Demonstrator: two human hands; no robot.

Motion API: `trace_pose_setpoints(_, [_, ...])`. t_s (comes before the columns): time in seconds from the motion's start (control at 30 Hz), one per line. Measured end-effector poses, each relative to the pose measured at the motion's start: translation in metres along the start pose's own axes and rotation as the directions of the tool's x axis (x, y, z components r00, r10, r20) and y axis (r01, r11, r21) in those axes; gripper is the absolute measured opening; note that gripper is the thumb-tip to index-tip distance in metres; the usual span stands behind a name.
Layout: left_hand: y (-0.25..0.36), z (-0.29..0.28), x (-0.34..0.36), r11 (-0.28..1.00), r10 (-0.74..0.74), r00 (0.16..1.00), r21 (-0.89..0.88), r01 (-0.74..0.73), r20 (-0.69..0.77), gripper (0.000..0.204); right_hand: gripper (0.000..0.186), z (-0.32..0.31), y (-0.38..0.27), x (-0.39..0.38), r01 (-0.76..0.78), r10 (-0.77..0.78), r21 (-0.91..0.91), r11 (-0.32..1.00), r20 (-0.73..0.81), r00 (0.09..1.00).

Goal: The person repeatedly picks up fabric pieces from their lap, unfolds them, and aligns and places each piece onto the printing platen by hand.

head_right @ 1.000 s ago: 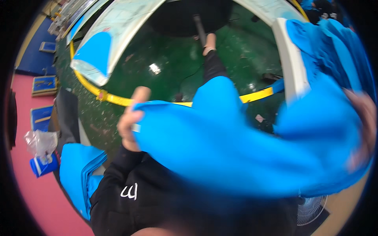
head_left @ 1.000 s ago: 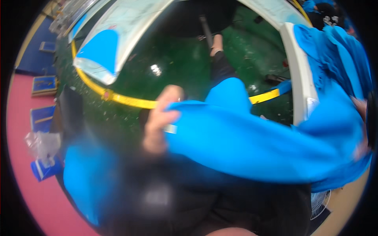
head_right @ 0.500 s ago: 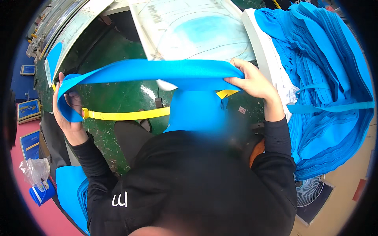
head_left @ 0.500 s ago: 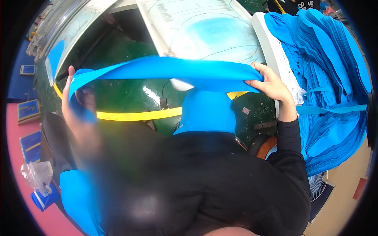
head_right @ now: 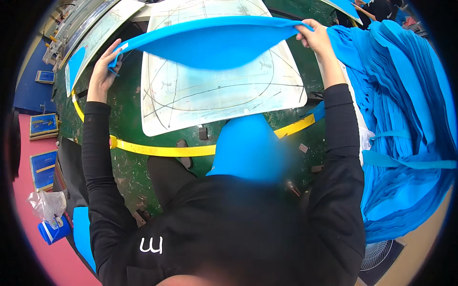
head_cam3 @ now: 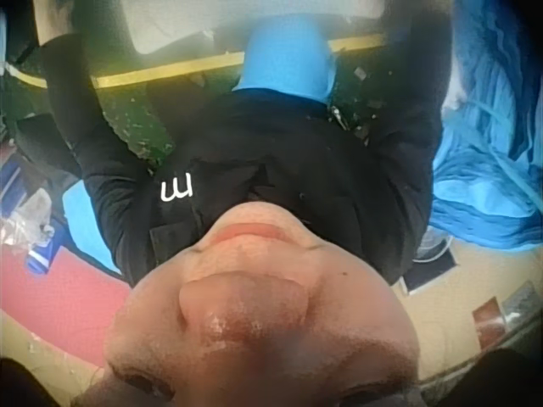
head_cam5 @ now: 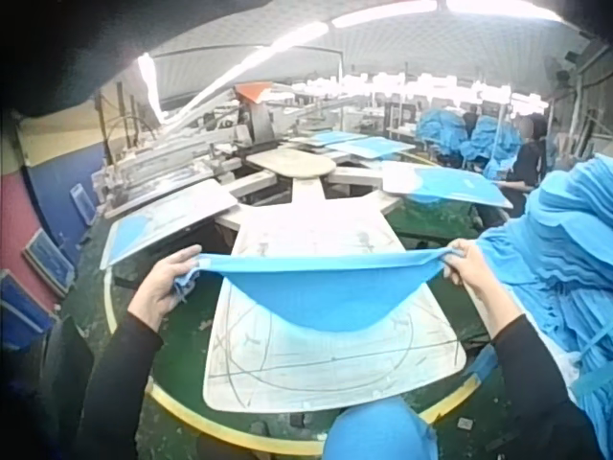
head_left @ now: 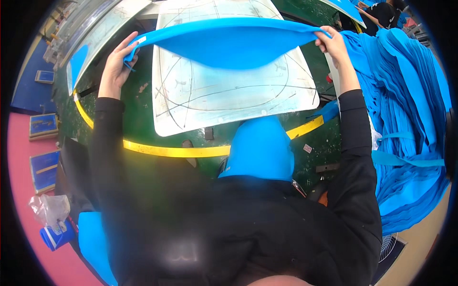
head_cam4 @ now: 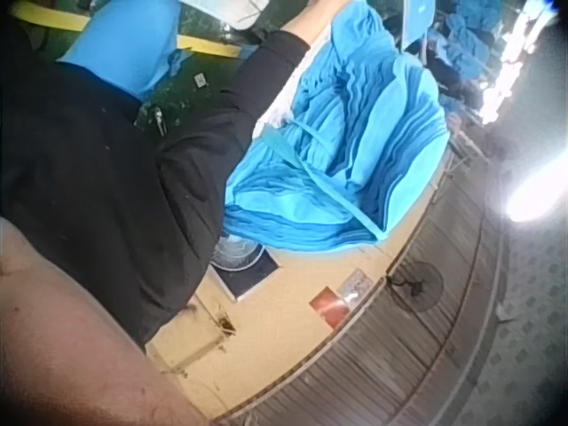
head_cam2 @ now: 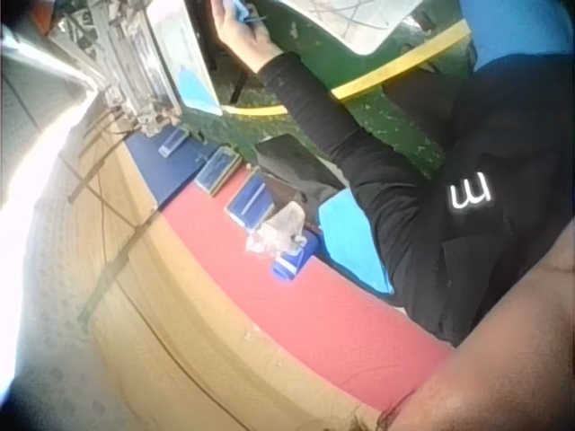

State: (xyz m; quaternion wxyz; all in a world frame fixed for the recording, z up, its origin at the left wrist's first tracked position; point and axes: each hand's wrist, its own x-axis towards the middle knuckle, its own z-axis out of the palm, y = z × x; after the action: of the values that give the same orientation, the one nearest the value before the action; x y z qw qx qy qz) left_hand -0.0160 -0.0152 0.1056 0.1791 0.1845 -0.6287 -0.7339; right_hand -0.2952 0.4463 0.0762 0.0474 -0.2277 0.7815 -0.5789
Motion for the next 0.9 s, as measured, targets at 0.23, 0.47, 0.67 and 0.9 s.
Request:
trace_pose_setpoints(0.23, [-0.030, 0.006, 0.000, 0.953, -0.038, 0.999, 0.302, 0.033, 0.012, 0.037, 0.029, 0.012, 0.029, -0.004, -0.015, 0.010, 0.224, 0.974, 0.026, 1.000])
trace_pose_setpoints(0.47, [-0.102, -0.009, -0.030, 0.871, -0.298, 0.946, 0.442, 0.216, 0.125, 0.041, 0.033, 0.018, 0.083, -0.062, -0.506, 0.352, 0.545, 0.668, 0.368, 0.861])
trace_pose_setpoints(0.67, [-0.094, -0.004, 0.005, 0.923, -0.282, 0.959, 0.277, 0.268, 0.009, 0.038, 0.029, 0.040, 0.095, -0.007, -0.447, 0.406, 0.278, 0.850, 0.196, 0.893])
trace_pose_setpoints(0.9, [-0.039, 0.009, 0.063, 0.988, -0.057, 0.997, 0.139, 0.065, -0.056, 0.041, 0.031, 0.028, 0.055, 0.078, -0.188, 0.143, 0.462, 0.867, 0.130, 0.981])
